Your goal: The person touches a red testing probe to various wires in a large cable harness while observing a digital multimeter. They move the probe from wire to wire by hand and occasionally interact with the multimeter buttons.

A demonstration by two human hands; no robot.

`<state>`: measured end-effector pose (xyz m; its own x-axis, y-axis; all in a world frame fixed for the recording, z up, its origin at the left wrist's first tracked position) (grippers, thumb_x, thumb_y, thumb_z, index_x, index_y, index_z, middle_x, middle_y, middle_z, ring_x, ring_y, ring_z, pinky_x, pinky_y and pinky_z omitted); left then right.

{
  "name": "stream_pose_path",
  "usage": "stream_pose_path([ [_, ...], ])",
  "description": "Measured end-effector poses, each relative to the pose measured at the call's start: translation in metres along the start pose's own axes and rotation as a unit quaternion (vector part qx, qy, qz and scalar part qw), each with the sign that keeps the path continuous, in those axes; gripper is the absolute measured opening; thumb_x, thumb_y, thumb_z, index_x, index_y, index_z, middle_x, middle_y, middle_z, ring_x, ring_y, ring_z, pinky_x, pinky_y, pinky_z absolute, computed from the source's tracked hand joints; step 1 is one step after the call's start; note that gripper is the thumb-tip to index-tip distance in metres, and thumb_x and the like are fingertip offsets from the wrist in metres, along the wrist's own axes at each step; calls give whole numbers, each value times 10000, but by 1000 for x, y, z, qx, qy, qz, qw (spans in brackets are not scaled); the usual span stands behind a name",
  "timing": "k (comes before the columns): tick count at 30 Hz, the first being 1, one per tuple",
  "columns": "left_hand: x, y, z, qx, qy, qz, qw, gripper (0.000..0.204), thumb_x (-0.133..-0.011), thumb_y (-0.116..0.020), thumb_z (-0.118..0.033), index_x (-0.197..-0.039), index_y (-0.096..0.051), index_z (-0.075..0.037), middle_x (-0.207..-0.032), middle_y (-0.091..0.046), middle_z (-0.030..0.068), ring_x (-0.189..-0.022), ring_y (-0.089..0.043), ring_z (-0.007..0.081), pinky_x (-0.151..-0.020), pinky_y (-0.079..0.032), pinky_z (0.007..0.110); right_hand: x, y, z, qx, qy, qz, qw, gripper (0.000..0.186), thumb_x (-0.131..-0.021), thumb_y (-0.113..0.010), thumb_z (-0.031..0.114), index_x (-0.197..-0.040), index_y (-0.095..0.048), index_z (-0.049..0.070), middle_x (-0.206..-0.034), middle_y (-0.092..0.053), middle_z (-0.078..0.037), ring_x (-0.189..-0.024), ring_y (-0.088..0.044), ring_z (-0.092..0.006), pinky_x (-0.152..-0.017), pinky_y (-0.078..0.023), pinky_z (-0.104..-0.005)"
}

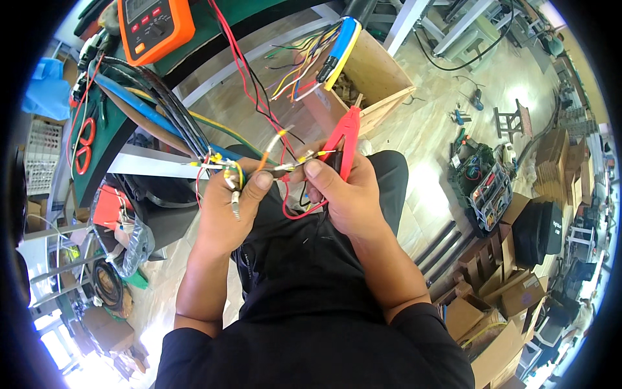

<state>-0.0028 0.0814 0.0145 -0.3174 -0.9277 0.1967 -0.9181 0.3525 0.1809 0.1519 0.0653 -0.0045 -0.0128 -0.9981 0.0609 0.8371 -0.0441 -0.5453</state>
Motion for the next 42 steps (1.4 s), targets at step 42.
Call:
stream_pose_path([
  [42, 37, -22, -2, -236, -267, -122, 926, 257, -696, -693, 2, -922, -609, -88, -595, -560, 60, -538, -590, 259, -475, -436, 370, 24, 38, -13, 193, 8, -107, 975, 206, -924, -627, 186, -954, -570, -10, -710, -567, -48, -545, -466, -85, -491, -380, -220],
])
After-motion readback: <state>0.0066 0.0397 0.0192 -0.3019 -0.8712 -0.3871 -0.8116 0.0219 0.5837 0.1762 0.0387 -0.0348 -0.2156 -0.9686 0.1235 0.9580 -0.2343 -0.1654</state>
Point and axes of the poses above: each hand's wrist, its own x-axis away from the middle knuckle, its own y-axis out of the back of the hand, z = x × y, the point moved 9 cm from there along -x, towards the middle knuckle
